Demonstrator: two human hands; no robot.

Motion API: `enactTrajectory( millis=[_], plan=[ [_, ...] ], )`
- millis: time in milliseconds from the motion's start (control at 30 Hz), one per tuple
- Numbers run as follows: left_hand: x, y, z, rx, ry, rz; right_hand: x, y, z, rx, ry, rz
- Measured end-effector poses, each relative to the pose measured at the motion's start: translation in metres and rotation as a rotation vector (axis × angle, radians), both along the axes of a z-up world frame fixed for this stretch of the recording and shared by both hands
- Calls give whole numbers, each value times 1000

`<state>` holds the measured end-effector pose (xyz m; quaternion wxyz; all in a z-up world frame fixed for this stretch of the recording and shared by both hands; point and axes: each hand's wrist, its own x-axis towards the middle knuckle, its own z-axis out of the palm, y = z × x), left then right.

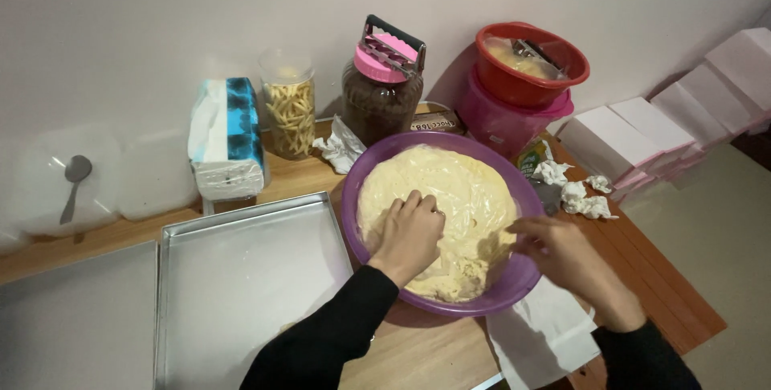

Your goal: Shaping small portions of dough into balls and arranging them on baking sheets

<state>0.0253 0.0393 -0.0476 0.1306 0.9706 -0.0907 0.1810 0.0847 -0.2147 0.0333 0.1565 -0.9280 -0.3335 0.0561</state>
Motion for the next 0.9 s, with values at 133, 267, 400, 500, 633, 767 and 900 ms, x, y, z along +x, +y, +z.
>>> enactTrajectory(
  millis=[133, 267, 400, 500, 633, 767, 900],
  plan=[
    [-22, -11, 32, -63, 103, -127, 15, -12, 14, -98, -113, -94],
    [-42, -24, 66, 8, 163, -294, 25, -2, -6, -326, -232, -75],
    [-3, -10, -2, 187, 126, -297, 14, 14, 9, -544, -317, 4],
    [-3, -7, 1, 64, 160, -195, -2, 28, 7, -611, -160, -18],
    [-4, -9, 9, -125, 197, -19, 0, 37, -14, -625, -229, 6],
    [-5, -4, 11, -190, 203, 46, 14, 36, -35, -583, -378, 2],
    [-1, 0, 13, -210, 255, -23, 49, 14, -82, -534, -367, 6]
  ],
)
